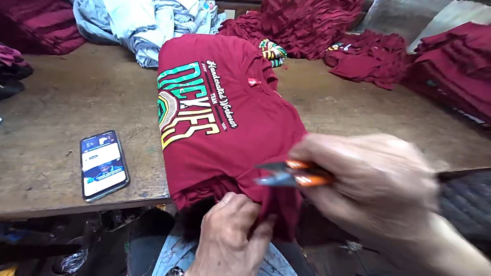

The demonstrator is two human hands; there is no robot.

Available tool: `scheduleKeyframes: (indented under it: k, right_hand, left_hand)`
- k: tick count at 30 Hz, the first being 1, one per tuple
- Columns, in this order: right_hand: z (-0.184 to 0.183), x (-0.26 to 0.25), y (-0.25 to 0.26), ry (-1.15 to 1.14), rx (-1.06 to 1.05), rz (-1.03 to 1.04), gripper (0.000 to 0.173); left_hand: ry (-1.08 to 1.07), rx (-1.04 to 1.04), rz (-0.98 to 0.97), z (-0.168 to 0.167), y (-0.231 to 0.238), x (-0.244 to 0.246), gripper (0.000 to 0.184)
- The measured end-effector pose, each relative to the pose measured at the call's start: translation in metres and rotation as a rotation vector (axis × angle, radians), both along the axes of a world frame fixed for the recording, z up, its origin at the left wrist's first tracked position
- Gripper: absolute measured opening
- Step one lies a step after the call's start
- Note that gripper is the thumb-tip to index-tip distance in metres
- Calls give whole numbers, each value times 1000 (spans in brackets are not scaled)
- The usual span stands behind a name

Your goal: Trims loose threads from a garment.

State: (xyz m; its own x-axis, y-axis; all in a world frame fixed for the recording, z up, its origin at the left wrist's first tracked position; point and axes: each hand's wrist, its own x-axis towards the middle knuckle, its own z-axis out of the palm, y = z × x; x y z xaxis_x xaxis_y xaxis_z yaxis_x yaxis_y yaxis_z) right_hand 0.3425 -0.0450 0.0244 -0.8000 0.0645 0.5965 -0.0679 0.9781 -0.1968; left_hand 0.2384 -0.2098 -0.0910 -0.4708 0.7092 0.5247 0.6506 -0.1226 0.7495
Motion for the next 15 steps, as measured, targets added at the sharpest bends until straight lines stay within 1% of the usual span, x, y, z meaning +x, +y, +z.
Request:
scheduleKeyframes:
  k: [1, 2, 3, 4, 5, 6, 7, 9, 11, 12, 14, 15]
  right_hand:
    - [-5, -17, 6, 3, 26, 18, 15]
    - [-18, -26, 20, 50, 8, 125, 13]
    - [-35, -31, 35, 132, -75, 295, 12]
    - [-38, -34, 33, 116, -197, 371, 8]
    - [-23, -30, 14, -40, -315, 276, 3]
    - [-11, -30, 2, -94, -364, 256, 13]
    - [-8, -26, 0, -127, -387, 308, 22]
    - [-24, -9, 5, -198, -361, 414, 34]
    - [-50, 10, 6, -255, -215, 381, 38]
    - [-62, 18, 5, -260, -158, 336, 41]
    - [-78, 30, 1, -237, -99, 249, 38]
    - [-85, 34, -1, -200, -70, 207, 33]
  left_hand:
    - [-119, 52, -10, 2, 0, -1, 15]
    - [-239, 100, -15, 6, 2, -3, 14]
    - [-349, 123, -10, 8, 4, -7, 19]
    - [-470, 131, -18, 12, 2, -11, 28]
    - [-579, 148, -19, 14, -1, -15, 31]
    - [-675, 188, -16, 11, -3, -19, 32]
    - [-740, 213, -18, 9, -6, -23, 35]
    - [-798, 242, -18, 8, -10, -27, 39]
    - [-833, 255, -38, 8, -13, -27, 38]
    - [-824, 257, -60, 6, -14, -27, 32]
    - [-826, 269, -123, 1, -18, -27, 17]
    - [-864, 266, -159, 0, -20, -27, 17]
